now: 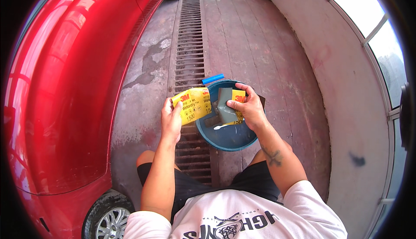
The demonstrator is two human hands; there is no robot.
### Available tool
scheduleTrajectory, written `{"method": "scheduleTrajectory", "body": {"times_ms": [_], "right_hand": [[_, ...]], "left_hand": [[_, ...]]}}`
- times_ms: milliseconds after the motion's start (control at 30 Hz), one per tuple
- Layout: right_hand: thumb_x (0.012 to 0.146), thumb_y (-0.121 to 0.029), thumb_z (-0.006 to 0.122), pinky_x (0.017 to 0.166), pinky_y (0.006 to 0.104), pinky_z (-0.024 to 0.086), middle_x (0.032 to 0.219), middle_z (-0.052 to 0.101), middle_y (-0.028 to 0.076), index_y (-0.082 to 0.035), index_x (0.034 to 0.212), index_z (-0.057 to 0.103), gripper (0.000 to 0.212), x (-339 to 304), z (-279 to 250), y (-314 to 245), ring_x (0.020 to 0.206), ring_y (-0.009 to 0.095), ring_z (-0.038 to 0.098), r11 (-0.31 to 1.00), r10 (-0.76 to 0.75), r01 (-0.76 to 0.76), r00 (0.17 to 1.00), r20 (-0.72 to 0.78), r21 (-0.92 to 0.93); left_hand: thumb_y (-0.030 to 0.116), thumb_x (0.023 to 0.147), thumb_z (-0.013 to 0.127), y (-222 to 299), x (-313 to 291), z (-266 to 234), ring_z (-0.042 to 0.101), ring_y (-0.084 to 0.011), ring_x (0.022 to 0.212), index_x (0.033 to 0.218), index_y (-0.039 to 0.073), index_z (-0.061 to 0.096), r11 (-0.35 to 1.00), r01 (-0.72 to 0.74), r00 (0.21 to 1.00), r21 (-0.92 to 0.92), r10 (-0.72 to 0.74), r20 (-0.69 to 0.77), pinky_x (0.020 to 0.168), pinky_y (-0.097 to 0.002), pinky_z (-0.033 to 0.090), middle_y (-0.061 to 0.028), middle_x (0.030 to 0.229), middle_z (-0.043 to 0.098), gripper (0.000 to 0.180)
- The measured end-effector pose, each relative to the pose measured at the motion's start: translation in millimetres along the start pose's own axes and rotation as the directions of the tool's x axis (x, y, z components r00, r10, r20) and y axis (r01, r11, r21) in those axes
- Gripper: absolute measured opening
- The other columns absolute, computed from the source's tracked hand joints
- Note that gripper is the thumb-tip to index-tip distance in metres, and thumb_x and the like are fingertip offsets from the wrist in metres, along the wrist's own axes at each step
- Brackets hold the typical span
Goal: The person selects wet sanding pads from a bucket and uses them to rub the front fender of a red car. They alternate between sanding and wiping the area with a blue microfiber cloth.
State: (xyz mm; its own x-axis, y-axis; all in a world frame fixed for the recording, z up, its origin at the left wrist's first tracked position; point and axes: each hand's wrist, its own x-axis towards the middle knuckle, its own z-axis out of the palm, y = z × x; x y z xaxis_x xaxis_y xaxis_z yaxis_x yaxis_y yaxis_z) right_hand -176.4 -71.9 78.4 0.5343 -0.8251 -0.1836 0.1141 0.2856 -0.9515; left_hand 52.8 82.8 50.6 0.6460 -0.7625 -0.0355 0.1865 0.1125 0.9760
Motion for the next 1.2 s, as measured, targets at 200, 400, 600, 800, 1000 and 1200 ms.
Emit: {"method": "scheduleTrajectory", "body": {"times_ms": [200,400,600,800,1000,1200], "right_hand": [[0.083,-0.011,0.098,0.084,0.0312,0.063,0.104,0.075,0.005,-0.006,0.114,0.067,0.044,0.1,0.9,8.5,0.092,0.012,0.073,0.996,0.092,-0.092,0.994,0.063,0.001],[0.090,-0.023,0.095,0.078,0.0293,0.058,0.099,0.070,0.001,-0.011,0.101,0.062,0.037,-11.8,4.6,13.6,0.088,0.009,0.067,1.000,0.000,-0.004,0.987,0.163,0.028],[0.098,-0.022,0.086,0.079,0.0298,0.056,0.099,0.066,0.001,-0.008,0.104,0.058,0.032,-19.5,15.4,2.6,0.091,0.010,0.064,0.996,-0.012,0.023,0.991,0.133,-0.083],[0.097,0.000,0.078,0.082,0.0288,0.058,0.100,0.067,0.001,-0.007,0.111,0.055,0.028,-17.0,-6.7,-5.1,0.089,0.009,0.067,0.993,-0.008,0.030,0.982,0.188,-0.111],[0.104,0.000,0.071,0.089,0.0339,0.065,0.113,0.074,0.007,-0.006,0.129,0.058,0.030,-2.6,-49.1,-39.3,0.099,0.016,0.076,0.967,-0.136,0.132,0.991,0.006,0.218],[0.103,0.001,0.072,0.088,0.0312,0.064,0.113,0.076,0.008,-0.002,0.133,0.060,0.033,-5.0,-31.3,-53.8,0.099,0.014,0.075,0.990,-0.142,0.143,0.989,0.048,-0.005]], "left_hand": [[0.010,0.115,0.055,-10.8,-5.3,21.0,0.066,-0.0133,0.115,0.132,0.003,0.059,0.989,0.035,0.998,-0.142,-0.026,0.061,0.102,-0.0325,0.053,-0.0080,0.127,0.069,0.019],[0.011,0.115,0.048,-2.5,-17.0,46.8,0.069,-0.0227,0.128,0.142,0.005,0.057,0.880,0.272,0.955,-0.389,-0.196,0.224,0.109,-0.0401,0.056,-0.0131,0.139,0.069,0.028],[0.009,0.115,0.045,-10.4,-22.6,50.7,0.073,-0.0219,0.120,0.144,0.006,0.057,0.886,0.315,0.940,-0.340,-0.242,0.241,0.101,-0.0374,0.061,-0.0131,0.134,0.071,0.031],[0.012,0.116,0.046,-6.7,-20.6,42.7,0.071,-0.0235,0.125,0.146,0.005,0.055,0.860,0.355,0.927,-0.366,-0.274,0.255,0.107,-0.0406,0.059,-0.0140,0.138,0.070,0.032],[0.017,0.117,0.044,0.3,-11.8,31.6,0.067,-0.0298,0.135,0.150,0.004,0.053,0.823,0.378,0.913,-0.425,-0.256,0.317,0.115,-0.0496,0.053,-0.0160,0.145,0.068,0.036],[0.019,0.118,0.042,9.7,-10.6,26.8,0.067,-0.0296,0.135,0.151,0.005,0.052,0.795,0.434,0.892,-0.423,-0.314,0.326,0.115,-0.0496,0.053,-0.0146,0.145,0.068,0.038]]}}
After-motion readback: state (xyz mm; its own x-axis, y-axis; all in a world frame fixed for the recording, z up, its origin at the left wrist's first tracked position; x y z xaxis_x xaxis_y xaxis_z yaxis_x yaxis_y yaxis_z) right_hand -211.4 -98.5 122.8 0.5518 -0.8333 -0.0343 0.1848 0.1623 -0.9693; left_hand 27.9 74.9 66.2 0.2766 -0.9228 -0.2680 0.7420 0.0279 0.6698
